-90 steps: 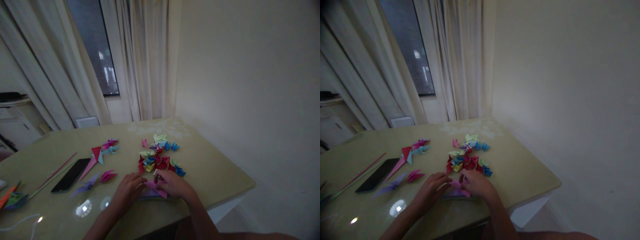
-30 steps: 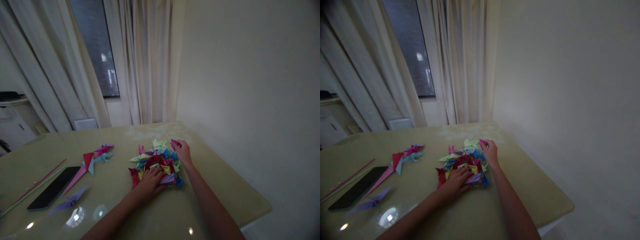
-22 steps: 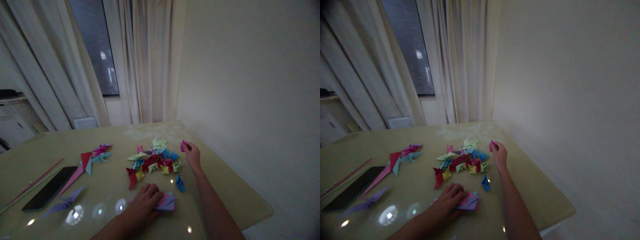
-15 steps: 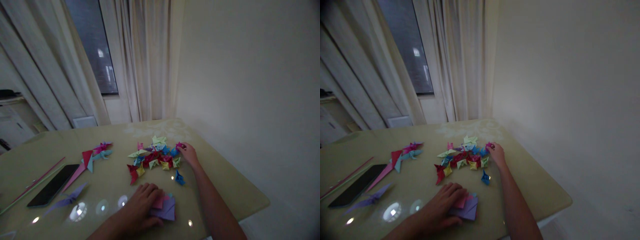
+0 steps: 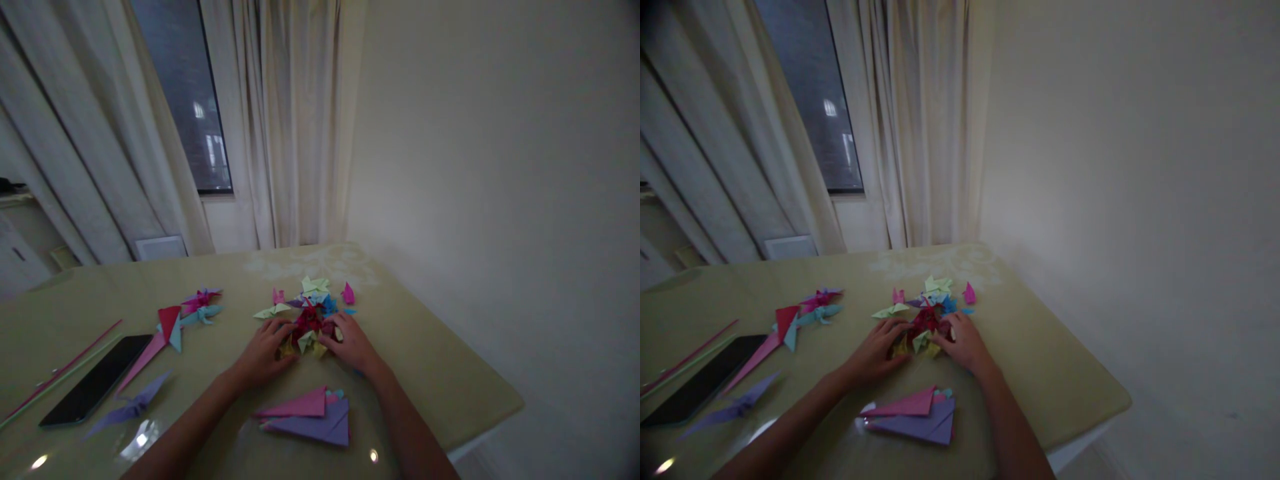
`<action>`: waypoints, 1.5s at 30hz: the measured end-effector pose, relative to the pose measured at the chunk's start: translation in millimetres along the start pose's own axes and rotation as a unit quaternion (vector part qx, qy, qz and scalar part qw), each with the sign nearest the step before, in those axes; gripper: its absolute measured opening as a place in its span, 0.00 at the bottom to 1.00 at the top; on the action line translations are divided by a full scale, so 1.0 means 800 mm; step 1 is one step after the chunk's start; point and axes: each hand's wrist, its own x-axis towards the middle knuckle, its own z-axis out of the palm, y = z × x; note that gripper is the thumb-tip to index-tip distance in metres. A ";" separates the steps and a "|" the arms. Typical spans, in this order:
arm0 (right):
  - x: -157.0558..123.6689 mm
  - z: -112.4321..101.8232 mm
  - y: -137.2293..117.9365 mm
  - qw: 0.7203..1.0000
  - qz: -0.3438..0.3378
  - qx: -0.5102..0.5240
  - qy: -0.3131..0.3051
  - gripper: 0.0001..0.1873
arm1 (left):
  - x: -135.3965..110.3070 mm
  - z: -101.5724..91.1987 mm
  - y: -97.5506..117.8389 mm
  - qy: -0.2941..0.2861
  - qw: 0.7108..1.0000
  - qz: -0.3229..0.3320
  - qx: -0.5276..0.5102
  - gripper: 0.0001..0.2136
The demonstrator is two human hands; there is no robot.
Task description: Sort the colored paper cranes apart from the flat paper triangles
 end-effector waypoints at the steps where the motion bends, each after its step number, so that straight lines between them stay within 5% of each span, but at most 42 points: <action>1: 0.003 0.002 -0.001 1.000 -0.005 0.008 0.000 0.17 | 0.001 0.000 0.002 0.009 1.000 0.004 -0.004 0.28; 5: 0.023 0.011 -0.003 0.999 -0.036 0.009 -0.020 0.26 | 0.013 0.003 0.007 0.028 1.000 0.003 -0.005 0.38; 10: 0.035 0.014 -0.008 0.994 -0.080 0.033 -0.067 0.24 | 0.026 0.004 0.015 -0.013 0.999 0.025 -0.029 0.29; 13: 0.040 -0.008 -0.001 0.995 -0.088 0.032 -0.024 0.21 | 0.022 -0.014 0.015 -0.025 0.999 0.038 -0.030 0.30; 18: 0.084 -0.057 0.050 0.978 0.028 -0.065 0.195 0.17 | 0.053 -0.045 -0.022 0.050 0.996 -0.073 0.029 0.23; 21: 0.116 -0.062 0.087 0.980 0.131 -0.046 0.142 0.21 | 0.092 -0.039 -0.059 0.036 0.990 -0.135 0.027 0.32; 24: 0.127 -0.053 0.107 0.985 0.147 -0.015 0.092 0.07 | 0.121 -0.019 -0.081 -0.023 0.996 -0.084 -0.032 0.34; 27: 0.119 -0.047 0.105 0.984 0.134 -0.001 0.115 0.07 | 0.127 -0.002 -0.077 -0.035 0.997 -0.039 -0.065 0.32; 32: 0.093 -0.045 0.071 0.971 0.079 0.089 0.209 0.18 | 0.091 -0.020 -0.062 0.045 0.995 -0.042 -0.075 0.27; 35: 0.085 -0.040 0.050 0.970 0.068 0.151 0.176 0.21 | 0.052 -0.062 -0.087 0.085 0.981 -0.162 0.070 0.20; 37: 0.082 -0.037 0.041 0.969 0.080 0.172 0.156 0.23 | 0.021 -0.094 -0.116 0.101 0.926 -0.294 0.216 0.22; 40: 0.079 -0.035 0.033 0.966 0.080 0.190 0.158 0.23 | -0.021 -0.132 -0.156 0.040 0.866 -0.405 0.292 0.23; 42: 0.076 -0.035 0.029 0.968 0.063 0.178 0.165 0.21 | -0.040 -0.142 -0.170 -0.011 0.870 -0.415 0.265 0.21; 45: 0.071 -0.038 0.019 0.972 0.031 0.136 0.187 0.19 | -0.051 -0.141 -0.170 -0.002 0.895 -0.384 0.227 0.17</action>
